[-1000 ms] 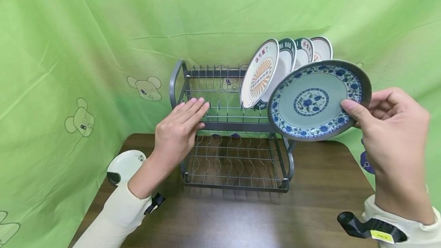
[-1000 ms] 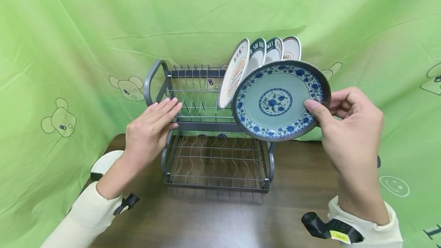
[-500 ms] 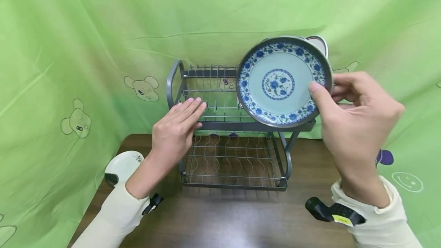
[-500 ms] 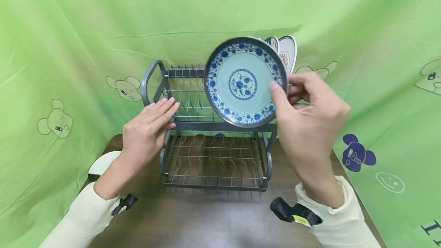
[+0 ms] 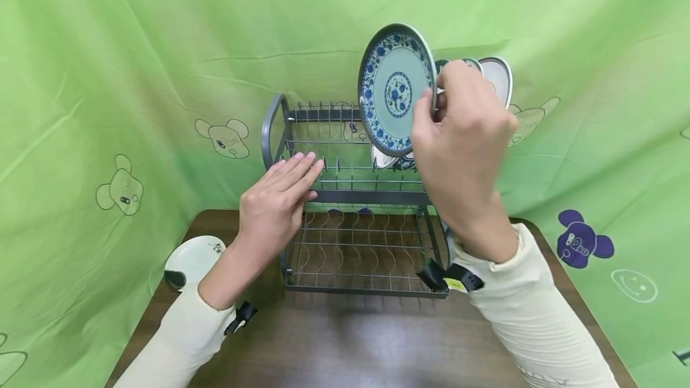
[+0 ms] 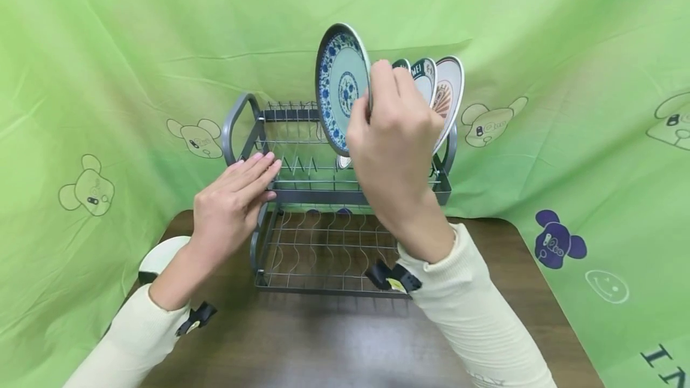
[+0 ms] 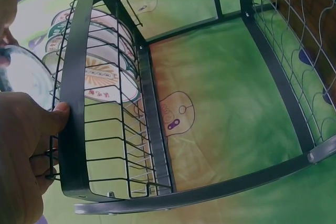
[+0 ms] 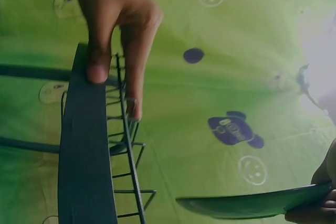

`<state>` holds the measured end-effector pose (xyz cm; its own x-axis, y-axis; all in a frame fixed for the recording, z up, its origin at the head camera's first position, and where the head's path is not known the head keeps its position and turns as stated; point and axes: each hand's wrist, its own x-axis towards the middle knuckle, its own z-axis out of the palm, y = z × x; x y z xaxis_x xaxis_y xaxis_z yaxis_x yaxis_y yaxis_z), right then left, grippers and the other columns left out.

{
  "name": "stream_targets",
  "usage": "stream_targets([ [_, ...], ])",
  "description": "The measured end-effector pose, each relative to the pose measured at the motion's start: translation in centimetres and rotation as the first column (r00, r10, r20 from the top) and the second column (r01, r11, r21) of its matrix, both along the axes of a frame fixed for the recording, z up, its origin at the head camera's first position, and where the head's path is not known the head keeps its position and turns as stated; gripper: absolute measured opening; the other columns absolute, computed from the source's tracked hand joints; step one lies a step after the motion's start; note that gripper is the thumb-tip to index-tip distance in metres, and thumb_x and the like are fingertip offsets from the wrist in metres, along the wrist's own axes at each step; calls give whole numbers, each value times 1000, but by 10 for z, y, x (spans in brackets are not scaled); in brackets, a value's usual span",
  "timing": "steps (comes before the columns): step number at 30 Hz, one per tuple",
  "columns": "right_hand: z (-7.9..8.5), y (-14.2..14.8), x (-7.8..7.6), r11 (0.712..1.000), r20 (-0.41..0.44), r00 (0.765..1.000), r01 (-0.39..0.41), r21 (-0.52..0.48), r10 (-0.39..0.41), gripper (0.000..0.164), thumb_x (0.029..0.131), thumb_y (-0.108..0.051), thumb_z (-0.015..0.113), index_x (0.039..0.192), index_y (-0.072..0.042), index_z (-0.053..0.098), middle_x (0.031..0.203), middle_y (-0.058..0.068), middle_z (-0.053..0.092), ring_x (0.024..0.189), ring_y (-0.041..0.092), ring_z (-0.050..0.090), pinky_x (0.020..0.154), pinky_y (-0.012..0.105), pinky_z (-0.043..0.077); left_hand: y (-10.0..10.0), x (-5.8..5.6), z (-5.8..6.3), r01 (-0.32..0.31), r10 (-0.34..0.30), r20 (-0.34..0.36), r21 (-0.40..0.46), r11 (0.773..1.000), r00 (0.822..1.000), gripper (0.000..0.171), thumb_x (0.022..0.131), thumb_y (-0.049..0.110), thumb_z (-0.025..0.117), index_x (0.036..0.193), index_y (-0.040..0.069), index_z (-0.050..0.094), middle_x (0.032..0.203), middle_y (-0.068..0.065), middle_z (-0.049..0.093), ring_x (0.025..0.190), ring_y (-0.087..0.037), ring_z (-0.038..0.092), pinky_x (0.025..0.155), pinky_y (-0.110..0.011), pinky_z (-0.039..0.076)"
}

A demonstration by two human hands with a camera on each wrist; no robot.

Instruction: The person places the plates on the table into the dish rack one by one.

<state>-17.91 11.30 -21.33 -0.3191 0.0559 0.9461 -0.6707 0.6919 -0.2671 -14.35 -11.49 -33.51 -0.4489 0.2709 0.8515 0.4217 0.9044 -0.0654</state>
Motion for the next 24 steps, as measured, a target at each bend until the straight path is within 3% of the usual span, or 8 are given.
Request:
stream_targets([
  [5, 1, -14, -12, 998, 16, 999, 34, 60, -35, 7, 87, 9, 54, 82, 6, 59, 69, 18, 53, 61, 34, 46, 52, 36, 26, 2, -1, 0, 9, -9, 1, -4, 1000, 1000, 35, 98, 23, 70, 131, 13, 71, 132, -6, 70, 124, -22, 68, 112, -38, 53],
  [10, 0, -24, -23, 989, 30, 999, 21, 149, -26, 13, 83, 15, 47, 79, 5, 55, 67, 15, 45, 57, 28, 35, 47, 34, 25, 2, -1, 0, 6, -6, 3, -2, 1000, 1000, 35, 98, 23, 69, 132, 14, 71, 133, -6, 69, 125, -22, 68, 113, -38, 52],
  [15, -1, -33, -32, 972, 108, 993, 31, 232, -58, 16, 82, 15, 46, 83, 6, 59, 65, 11, 41, 57, 25, 29, 46, 33, 24, 2, 0, -1, 7, -7, -1, 6, 1000, 1000, 35, 98, 22, 69, 133, 14, 70, 133, -6, 70, 125, -23, 68, 113, -39, 53],
  [19, -1, -39, -39, 963, 182, 979, 45, 265, -95, 20, 83, 15, 44, 87, 9, 62, 64, 8, 37, 59, 24, 31, 45, 37, 33, 3, -1, -1, 11, -11, -4, 9, 1000, 1000, 36, 99, 22, 68, 133, 14, 70, 133, -6, 69, 125, -23, 68, 113, -39, 52],
  [24, -1, -42, -45, 940, 250, 954, 75, 334, -165, 20, 83, 14, 44, 86, 9, 64, 63, 10, 43, 59, 25, 40, 49, 45, 50, 4, -1, -2, 17, -17, -7, 12, 1000, 1000, 36, 99, 21, 68, 134, 14, 69, 133, -6, 70, 125, -23, 68, 113, -39, 52],
])
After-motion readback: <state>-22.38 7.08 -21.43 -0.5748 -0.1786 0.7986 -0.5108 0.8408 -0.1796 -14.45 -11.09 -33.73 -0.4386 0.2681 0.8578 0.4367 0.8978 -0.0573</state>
